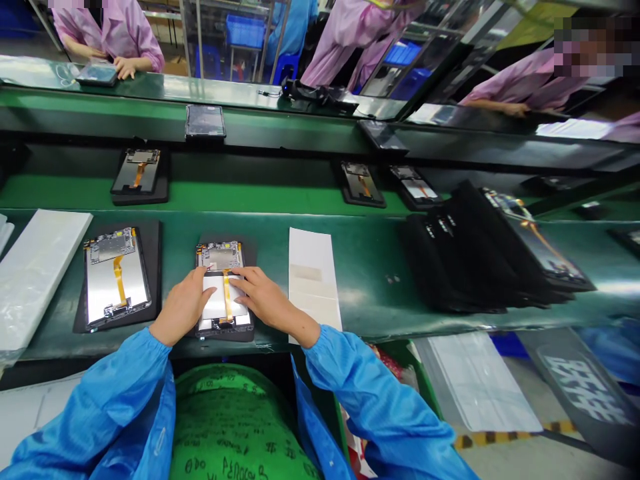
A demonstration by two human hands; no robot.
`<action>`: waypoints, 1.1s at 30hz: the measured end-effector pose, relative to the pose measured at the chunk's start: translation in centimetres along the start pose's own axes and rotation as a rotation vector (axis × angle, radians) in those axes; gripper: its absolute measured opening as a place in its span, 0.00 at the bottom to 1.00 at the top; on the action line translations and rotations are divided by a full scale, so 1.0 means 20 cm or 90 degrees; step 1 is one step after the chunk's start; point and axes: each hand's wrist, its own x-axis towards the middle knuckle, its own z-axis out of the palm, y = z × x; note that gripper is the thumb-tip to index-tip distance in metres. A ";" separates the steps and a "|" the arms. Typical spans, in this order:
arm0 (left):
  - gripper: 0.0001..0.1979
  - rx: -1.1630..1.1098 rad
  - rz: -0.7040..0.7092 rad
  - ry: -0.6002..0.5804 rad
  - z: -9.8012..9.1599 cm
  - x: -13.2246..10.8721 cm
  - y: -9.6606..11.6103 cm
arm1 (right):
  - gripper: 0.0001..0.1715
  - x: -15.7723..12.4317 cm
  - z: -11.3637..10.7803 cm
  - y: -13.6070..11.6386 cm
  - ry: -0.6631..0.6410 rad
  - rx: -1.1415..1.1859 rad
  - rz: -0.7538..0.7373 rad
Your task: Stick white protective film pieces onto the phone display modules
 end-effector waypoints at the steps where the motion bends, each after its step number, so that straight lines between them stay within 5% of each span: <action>1: 0.16 0.042 -0.009 -0.015 -0.01 0.00 0.01 | 0.25 0.00 0.01 0.01 0.002 0.000 -0.006; 6: 0.23 0.186 -0.051 0.001 -0.04 -0.02 0.00 | 0.24 0.00 0.07 0.04 0.026 0.002 -0.026; 11: 0.34 0.147 -0.075 0.185 0.18 -0.10 -0.11 | 0.28 -0.11 0.06 -0.04 0.093 -0.036 0.136; 15: 0.38 -0.054 -0.124 0.224 0.36 -0.12 -0.17 | 0.33 -0.20 0.08 -0.12 0.021 0.033 0.333; 20: 0.49 -0.411 -0.252 0.135 0.27 -0.04 -0.08 | 0.31 -0.23 -0.01 -0.04 0.043 0.096 0.282; 23: 0.51 -0.565 -0.265 0.118 0.16 0.22 0.04 | 0.30 -0.16 -0.29 0.22 0.082 0.082 0.307; 27: 0.51 -0.628 -0.235 0.199 0.07 0.82 0.21 | 0.24 -0.09 -0.87 0.78 0.253 -0.054 0.512; 30: 0.49 -0.567 -0.237 0.231 0.09 1.29 0.28 | 0.31 -0.12 -1.21 1.23 0.355 -0.108 0.655; 33: 0.45 -0.425 -0.253 0.233 0.15 1.60 0.27 | 0.39 -0.18 -1.38 1.62 0.433 -0.108 0.803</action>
